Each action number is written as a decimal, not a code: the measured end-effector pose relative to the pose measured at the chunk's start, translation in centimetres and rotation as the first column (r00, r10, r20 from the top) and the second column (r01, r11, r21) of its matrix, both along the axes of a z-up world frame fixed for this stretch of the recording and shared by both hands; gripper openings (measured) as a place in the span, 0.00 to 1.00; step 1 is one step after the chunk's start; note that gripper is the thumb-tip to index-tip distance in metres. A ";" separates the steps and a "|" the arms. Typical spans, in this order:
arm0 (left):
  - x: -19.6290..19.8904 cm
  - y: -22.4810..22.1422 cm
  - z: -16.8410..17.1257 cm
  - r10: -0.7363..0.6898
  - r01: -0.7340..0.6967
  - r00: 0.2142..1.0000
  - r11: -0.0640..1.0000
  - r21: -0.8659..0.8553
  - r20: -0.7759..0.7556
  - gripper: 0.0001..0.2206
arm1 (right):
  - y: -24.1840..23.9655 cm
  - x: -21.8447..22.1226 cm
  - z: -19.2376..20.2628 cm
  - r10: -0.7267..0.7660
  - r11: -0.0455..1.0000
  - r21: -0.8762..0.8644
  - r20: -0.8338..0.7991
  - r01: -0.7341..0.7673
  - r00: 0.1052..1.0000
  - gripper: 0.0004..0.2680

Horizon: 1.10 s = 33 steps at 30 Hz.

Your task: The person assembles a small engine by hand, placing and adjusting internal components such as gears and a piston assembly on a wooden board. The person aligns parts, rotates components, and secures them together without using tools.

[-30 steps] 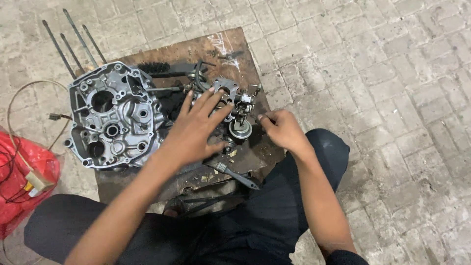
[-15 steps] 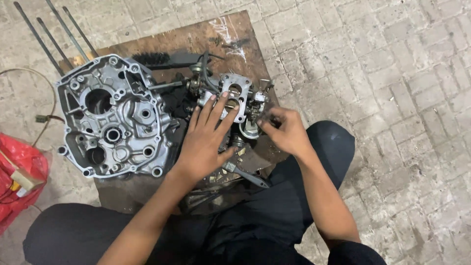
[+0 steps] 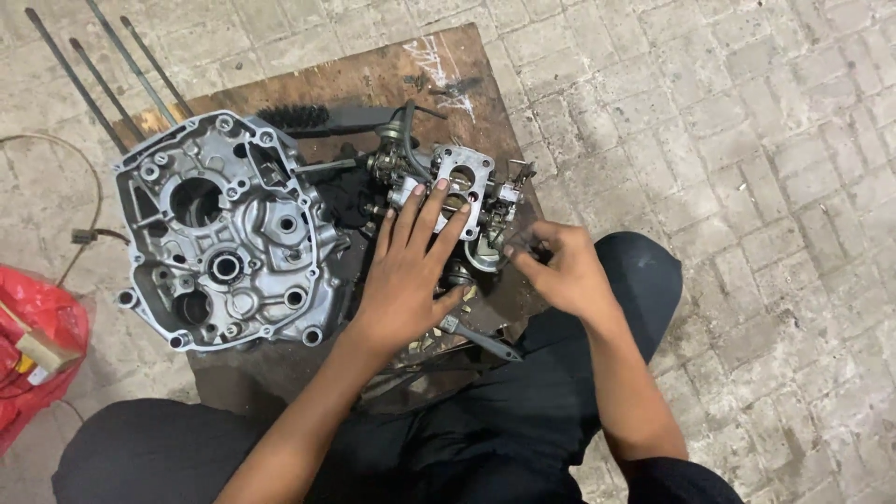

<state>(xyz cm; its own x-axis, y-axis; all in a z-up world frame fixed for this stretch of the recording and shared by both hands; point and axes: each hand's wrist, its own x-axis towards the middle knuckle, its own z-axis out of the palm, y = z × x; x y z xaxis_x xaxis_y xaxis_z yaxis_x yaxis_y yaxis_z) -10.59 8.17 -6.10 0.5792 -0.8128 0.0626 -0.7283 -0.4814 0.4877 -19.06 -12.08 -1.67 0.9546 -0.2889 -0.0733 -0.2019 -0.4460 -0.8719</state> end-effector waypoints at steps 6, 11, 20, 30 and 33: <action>-0.1 0.1 -0.5 0.000 0.000 1.000 1.000 -0.012 -0.012 0.47 | 3.4 -1.3 -1.6 -0.142 0.935 -0.281 0.266 0.217 0.954 0.09; -0.2 0.1 0.1 -0.002 0.002 1.000 1.000 -0.023 -0.011 0.47 | 5.5 -0.4 -3.8 -0.134 0.869 -0.424 0.296 0.255 0.946 0.11; -0.1 0.2 0.1 -0.004 0.003 1.000 0.999 -0.033 -0.030 0.48 | 6.7 -0.5 -3.0 -0.071 0.844 -0.509 0.204 0.168 0.976 0.02; -0.1 0.1 0.2 -0.006 0.004 0.997 1.000 -0.029 -0.072 0.49 | 7.5 -0.8 -4.1 -0.105 0.790 -0.570 0.239 0.227 0.965 0.02; -0.4 0.1 0.6 0.016 -0.016 0.996 1.000 -0.001 -0.088 0.49 | 8.0 -0.8 -4.0 -0.083 0.781 -0.586 0.248 0.218 0.965 0.03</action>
